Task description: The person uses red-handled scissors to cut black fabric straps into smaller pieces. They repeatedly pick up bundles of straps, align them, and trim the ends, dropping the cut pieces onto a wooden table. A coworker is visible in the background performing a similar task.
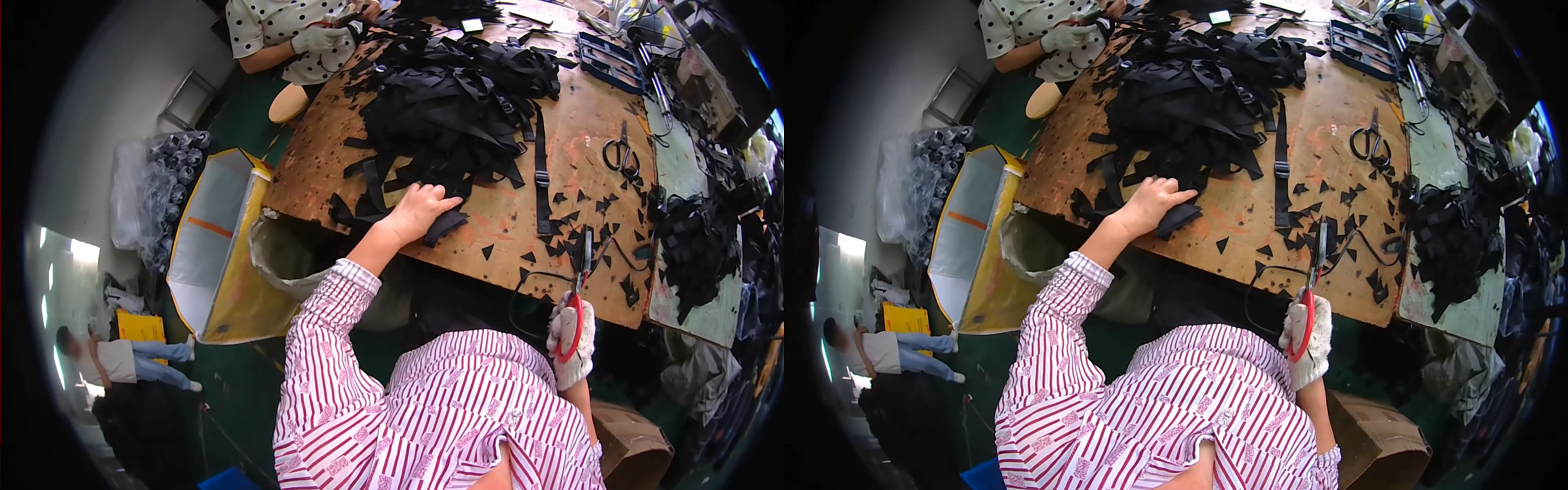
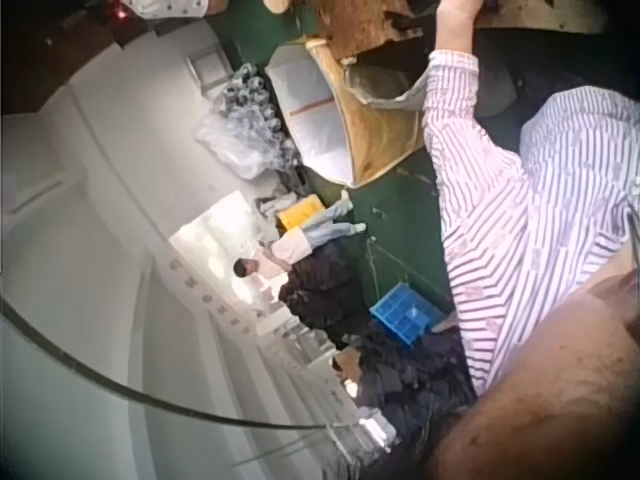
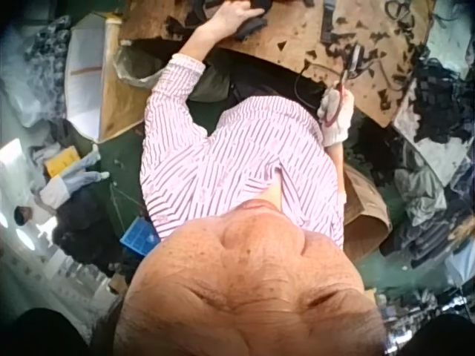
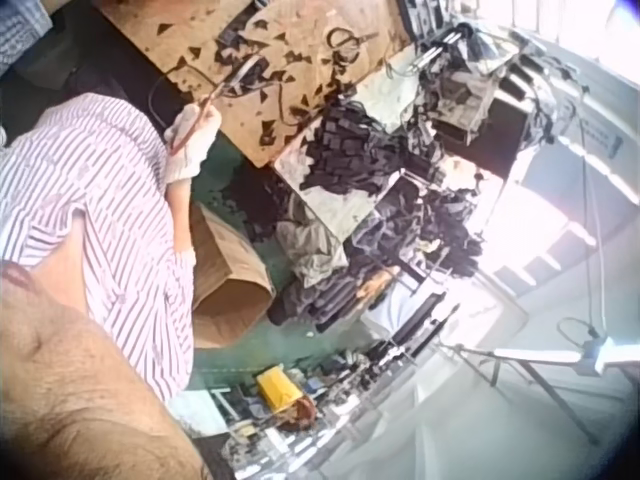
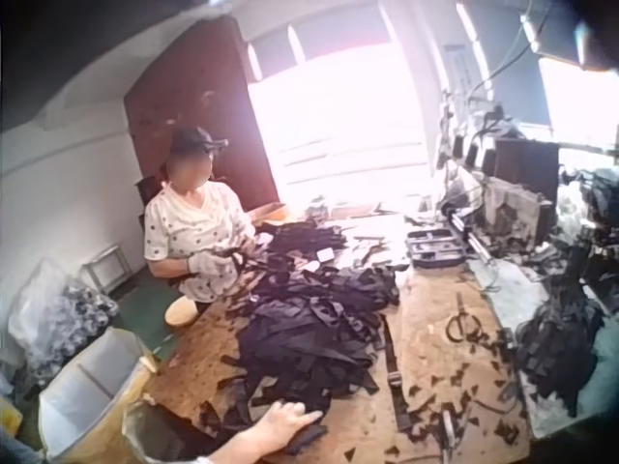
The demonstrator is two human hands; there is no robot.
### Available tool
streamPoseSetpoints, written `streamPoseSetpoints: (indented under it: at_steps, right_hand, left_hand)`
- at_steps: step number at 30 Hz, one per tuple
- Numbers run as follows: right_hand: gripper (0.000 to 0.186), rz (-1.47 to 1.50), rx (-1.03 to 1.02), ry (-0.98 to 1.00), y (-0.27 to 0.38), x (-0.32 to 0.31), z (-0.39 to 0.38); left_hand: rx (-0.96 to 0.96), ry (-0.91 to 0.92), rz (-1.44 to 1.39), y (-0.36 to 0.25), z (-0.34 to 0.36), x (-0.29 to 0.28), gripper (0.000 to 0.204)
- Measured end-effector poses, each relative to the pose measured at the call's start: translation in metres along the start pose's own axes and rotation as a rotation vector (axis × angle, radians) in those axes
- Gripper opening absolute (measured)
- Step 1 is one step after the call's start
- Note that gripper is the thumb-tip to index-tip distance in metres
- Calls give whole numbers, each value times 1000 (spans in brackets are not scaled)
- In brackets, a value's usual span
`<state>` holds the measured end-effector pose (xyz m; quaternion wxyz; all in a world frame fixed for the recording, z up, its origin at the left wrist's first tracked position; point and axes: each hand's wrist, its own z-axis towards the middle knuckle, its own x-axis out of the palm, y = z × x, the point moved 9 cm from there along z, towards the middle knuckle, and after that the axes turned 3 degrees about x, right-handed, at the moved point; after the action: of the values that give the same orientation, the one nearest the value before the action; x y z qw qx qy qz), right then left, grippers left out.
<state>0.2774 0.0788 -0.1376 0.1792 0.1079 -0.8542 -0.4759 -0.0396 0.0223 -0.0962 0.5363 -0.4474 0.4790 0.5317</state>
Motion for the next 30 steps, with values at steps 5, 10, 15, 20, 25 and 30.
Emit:
streamPoseSetpoints:
  at_steps: [5,10,15,20,25,30]
  right_hand:
    - [33,48,39,-5,-8,-4,3]
    - [31,-36,109,15,-10,4,3]
    - [29,-58,82,37,-6,6,-3]
    - [28,-39,75,3,-1,6,-11]
    - [25,-79,46,-14,1,-2,-10]
    - [25,-93,9,69,11,16,-14]
  left_hand:
    - [-47,6,21,7,7,13,49]
    - [29,65,-77,-4,7,11,43]
    - [142,22,-251,-36,11,5,30]
    - [87,-6,-223,-35,15,-5,18]
    - [89,-292,-351,-56,27,-69,14]
    - [79,-470,-1036,-82,31,-71,17]
